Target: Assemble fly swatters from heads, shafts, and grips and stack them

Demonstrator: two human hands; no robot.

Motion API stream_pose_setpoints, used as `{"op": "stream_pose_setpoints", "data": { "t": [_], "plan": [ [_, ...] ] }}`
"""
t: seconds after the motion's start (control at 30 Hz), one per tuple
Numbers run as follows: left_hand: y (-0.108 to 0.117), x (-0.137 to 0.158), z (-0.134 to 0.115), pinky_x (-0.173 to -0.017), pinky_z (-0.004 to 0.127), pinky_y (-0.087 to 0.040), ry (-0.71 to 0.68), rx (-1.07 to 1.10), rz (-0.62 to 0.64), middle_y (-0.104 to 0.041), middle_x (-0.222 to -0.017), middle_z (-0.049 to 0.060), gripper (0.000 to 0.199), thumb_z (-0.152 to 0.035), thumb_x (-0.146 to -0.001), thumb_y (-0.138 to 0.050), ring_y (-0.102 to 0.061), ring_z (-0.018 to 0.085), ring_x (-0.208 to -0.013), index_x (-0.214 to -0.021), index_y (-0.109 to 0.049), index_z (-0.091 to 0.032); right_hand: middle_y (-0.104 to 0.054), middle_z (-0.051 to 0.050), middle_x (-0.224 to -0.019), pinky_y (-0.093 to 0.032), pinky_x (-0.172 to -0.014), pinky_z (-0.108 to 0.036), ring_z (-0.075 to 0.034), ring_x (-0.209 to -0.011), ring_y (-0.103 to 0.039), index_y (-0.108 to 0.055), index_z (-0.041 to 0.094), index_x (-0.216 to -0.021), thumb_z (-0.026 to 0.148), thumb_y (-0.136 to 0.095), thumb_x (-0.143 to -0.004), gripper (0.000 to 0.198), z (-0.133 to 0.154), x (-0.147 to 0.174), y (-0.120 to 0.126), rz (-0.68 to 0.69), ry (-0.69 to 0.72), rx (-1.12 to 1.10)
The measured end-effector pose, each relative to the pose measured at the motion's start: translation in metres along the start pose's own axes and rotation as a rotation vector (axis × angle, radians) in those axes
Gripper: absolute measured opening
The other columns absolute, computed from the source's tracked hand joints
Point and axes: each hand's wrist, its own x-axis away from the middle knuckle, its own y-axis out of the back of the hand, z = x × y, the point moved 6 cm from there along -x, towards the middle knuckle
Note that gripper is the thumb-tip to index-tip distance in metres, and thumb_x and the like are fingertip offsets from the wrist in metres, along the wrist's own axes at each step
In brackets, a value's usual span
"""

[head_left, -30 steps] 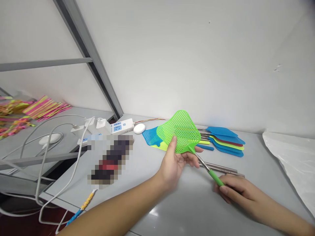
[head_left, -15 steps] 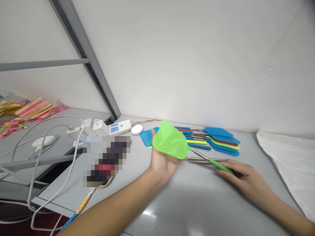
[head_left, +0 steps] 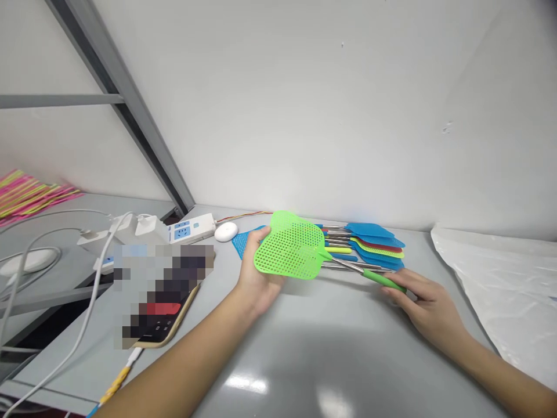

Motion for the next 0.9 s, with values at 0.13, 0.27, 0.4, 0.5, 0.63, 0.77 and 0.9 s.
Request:
{"op": "stream_pose_setpoints", "data": {
  "t": [0.13,0.27,0.4,0.5,0.63,0.77,0.9],
  "plan": [
    [0.01,-0.009,0.001,-0.076,0.032,-0.048,0.019,0.008,-0.016,-0.068,-0.094,0.003,0.03,-0.04,-0.074,-0.059,-0.062,0.023,-0.091,-0.091,-0.066,-0.017,-0.067,-0.001,-0.087,-0.047,-0.069,-0.028,-0.017,-0.077,-0.061,-0.068,0.028,-0.098,0.04,-0.055,-0.088,0.02,0.004,0.001,0.002,-0.031,0.083,0.023],
    [0.011,-0.012,0.003,-0.077,0.033,-0.049,0.032,0.016,0.0,-0.068,-0.098,0.003,0.03,-0.041,-0.075,-0.059,-0.062,0.024,-0.093,-0.094,-0.066,-0.019,-0.065,0.001,-0.084,-0.046,-0.066,-0.025,-0.014,-0.074,-0.059,-0.064,0.028,-0.099,0.035,-0.055,-0.089,0.015,0.006,0.003,-0.002,0.025,0.126,0.027],
    [0.009,-0.011,0.007,-0.078,0.034,-0.05,0.034,0.022,0.023,-0.068,-0.104,0.003,0.031,-0.04,-0.076,-0.058,-0.062,0.023,-0.094,-0.098,-0.066,-0.02,-0.065,0.0,-0.093,-0.046,-0.063,-0.024,-0.014,-0.076,-0.06,-0.058,0.027,-0.106,0.034,-0.051,-0.091,0.018,0.006,0.006,-0.01,0.112,0.11,0.016],
    [0.01,-0.011,0.012,-0.077,0.034,-0.051,0.066,-0.002,0.009,-0.067,-0.105,0.004,0.035,-0.043,-0.077,-0.059,-0.062,0.024,-0.094,-0.101,-0.065,-0.019,-0.065,0.0,-0.088,-0.045,-0.06,-0.025,-0.013,-0.069,-0.058,-0.053,0.027,-0.109,0.034,-0.045,-0.094,0.019,0.006,0.008,-0.016,0.202,0.078,0.022],
    [0.015,-0.014,0.017,-0.072,0.032,-0.052,0.104,-0.03,-0.03,-0.068,-0.101,0.005,0.034,-0.042,-0.078,-0.058,-0.064,0.022,-0.088,-0.1,-0.066,-0.018,-0.065,0.001,-0.09,-0.046,-0.066,-0.026,-0.014,-0.073,-0.059,-0.051,0.027,-0.111,0.034,-0.041,-0.095,0.019,0.009,0.01,-0.02,0.271,0.084,0.027],
    [0.019,-0.018,0.015,-0.07,0.03,-0.052,0.09,-0.046,-0.048,-0.069,-0.093,0.004,0.027,-0.036,-0.079,-0.058,-0.064,0.02,-0.083,-0.096,-0.066,-0.016,-0.065,0.001,-0.089,-0.045,-0.065,-0.026,-0.014,-0.071,-0.059,-0.051,0.028,-0.112,0.033,-0.04,-0.096,0.02,0.011,0.01,-0.018,0.271,0.104,0.031],
    [0.02,-0.019,0.017,-0.071,0.032,-0.053,0.098,-0.028,-0.04,-0.068,-0.099,0.005,0.032,-0.041,-0.079,-0.058,-0.064,0.021,-0.086,-0.099,-0.066,-0.017,-0.066,0.001,-0.087,-0.045,-0.064,-0.026,-0.014,-0.068,-0.059,-0.052,0.028,-0.114,0.032,-0.041,-0.096,0.021,0.012,0.009,-0.017,0.238,0.137,0.05]
  ]
}}
